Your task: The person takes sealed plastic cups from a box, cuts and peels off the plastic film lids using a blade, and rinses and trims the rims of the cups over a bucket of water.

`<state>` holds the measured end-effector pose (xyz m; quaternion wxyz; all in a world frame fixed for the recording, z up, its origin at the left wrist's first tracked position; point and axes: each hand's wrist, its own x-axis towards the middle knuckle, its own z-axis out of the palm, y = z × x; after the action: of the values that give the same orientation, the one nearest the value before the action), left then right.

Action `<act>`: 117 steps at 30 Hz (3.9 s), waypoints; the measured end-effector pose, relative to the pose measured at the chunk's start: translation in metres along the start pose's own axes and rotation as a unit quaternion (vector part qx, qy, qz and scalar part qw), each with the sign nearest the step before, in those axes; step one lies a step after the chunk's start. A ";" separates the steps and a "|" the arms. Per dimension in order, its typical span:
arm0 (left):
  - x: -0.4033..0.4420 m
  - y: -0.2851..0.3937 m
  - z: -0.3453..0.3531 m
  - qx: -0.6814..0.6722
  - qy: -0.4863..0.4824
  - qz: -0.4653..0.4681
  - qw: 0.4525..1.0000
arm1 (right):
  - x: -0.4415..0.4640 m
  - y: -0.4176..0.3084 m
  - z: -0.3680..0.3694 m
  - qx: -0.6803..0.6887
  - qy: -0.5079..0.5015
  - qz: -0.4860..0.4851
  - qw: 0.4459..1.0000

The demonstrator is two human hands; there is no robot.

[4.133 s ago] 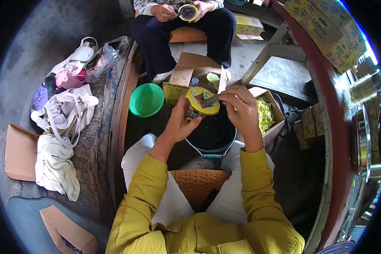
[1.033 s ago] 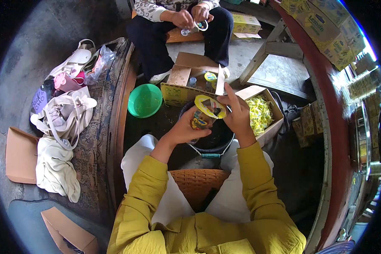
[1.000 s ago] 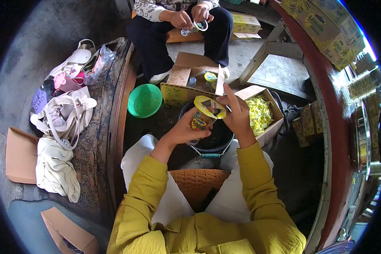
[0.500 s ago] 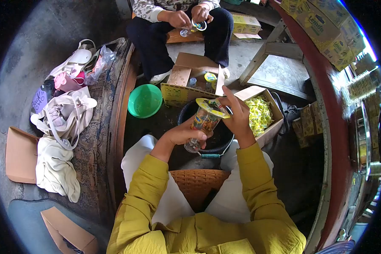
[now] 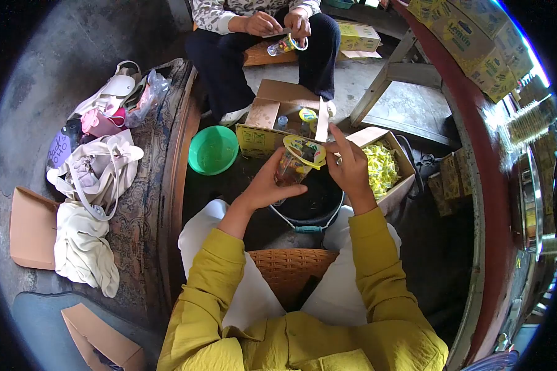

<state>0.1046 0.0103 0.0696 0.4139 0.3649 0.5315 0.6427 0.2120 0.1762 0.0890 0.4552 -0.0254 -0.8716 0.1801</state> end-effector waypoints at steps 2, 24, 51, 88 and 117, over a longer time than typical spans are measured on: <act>0.002 0.001 0.003 0.030 -0.002 -0.004 1.000 | 0.000 0.000 0.001 -0.002 0.003 -0.007 1.000; -0.007 0.017 -0.001 -0.053 -0.126 -0.111 0.984 | -0.002 -0.012 -0.001 0.031 -0.034 0.007 0.999; -0.009 -0.015 0.037 -0.655 -0.459 -0.142 0.583 | 0.007 -0.029 -0.006 0.099 -0.009 -0.059 0.993; -0.004 -0.006 0.002 -0.480 -0.356 -0.176 0.782 | -0.119 0.244 -0.060 -0.300 -0.213 0.292 0.883; -0.001 0.013 -0.011 -0.116 -0.192 -0.165 0.961 | 0.045 0.037 -0.077 0.252 -0.259 0.200 0.911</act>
<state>0.0929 0.0039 0.0803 0.6477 0.3383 0.4166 0.5408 0.2428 0.2427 0.1515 0.1587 -0.0363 -0.8612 0.4815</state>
